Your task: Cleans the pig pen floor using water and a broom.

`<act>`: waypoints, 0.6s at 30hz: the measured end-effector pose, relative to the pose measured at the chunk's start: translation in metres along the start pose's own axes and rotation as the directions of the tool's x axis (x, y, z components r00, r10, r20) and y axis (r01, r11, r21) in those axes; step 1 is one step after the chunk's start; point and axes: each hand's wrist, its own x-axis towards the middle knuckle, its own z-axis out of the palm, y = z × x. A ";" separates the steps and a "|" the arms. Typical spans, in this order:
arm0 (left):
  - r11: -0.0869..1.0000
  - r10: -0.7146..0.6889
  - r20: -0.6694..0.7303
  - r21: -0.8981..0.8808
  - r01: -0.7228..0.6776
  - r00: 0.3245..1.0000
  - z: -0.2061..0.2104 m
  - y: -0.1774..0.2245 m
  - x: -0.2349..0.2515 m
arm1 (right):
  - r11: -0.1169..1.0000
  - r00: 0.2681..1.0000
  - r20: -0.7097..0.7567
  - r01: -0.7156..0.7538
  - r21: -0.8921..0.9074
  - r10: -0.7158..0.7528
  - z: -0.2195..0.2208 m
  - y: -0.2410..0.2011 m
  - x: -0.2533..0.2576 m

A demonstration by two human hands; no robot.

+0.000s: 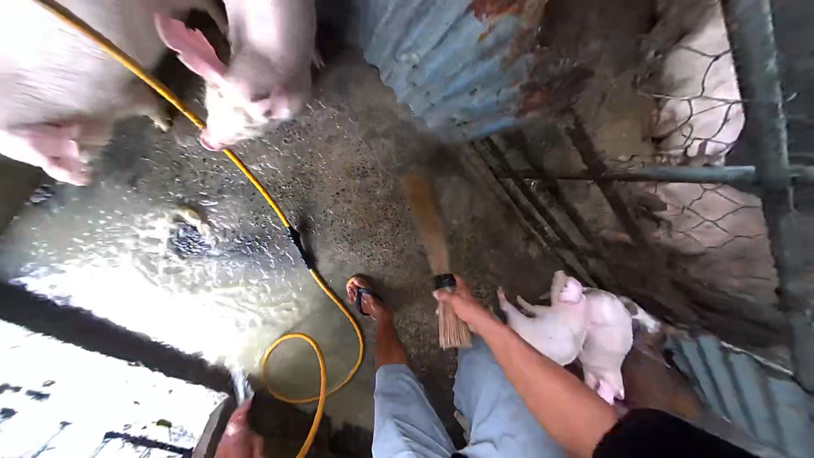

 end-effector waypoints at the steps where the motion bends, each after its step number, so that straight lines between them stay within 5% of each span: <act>1: 0.985 0.023 0.002 0.173 -0.023 1.000 0.007 0.002 0.000 | 0.990 0.995 -0.091 -0.029 0.137 0.041 0.003 -0.003 0.009; 4: 0.824 0.158 0.097 0.535 -0.185 0.983 0.022 0.007 0.007 | 0.941 0.985 -0.125 -0.075 0.331 0.122 0.059 -0.066 0.049; 6: 0.728 0.281 0.165 0.606 -0.322 0.945 0.033 0.018 0.022 | 0.999 0.996 0.086 -0.034 0.034 0.031 0.114 -0.120 0.057; 8: 0.652 0.412 0.200 0.616 -0.441 0.889 0.043 0.036 0.034 | 0.934 0.935 0.353 0.164 -0.318 -0.044 0.143 -0.154 0.052; 11: 0.590 0.449 0.239 0.644 -0.487 0.861 0.048 0.079 0.044 | 0.783 0.832 0.548 0.397 -0.479 -0.086 0.132 -0.174 0.028; 13: 0.566 0.397 0.252 0.690 -0.452 0.882 0.043 0.102 0.037 | 0.885 0.873 0.481 0.286 -0.367 -0.083 0.106 -0.165 -0.010; 15: 0.540 0.376 0.261 0.718 -0.439 0.889 0.040 0.123 0.034 | 0.993 0.939 0.335 0.106 -0.059 -0.081 0.076 -0.158 -0.034; 18: 0.515 0.319 0.292 0.746 -0.424 0.902 0.042 0.143 0.027 | 0.908 0.992 0.128 -0.038 0.417 -0.017 0.031 -0.153 -0.027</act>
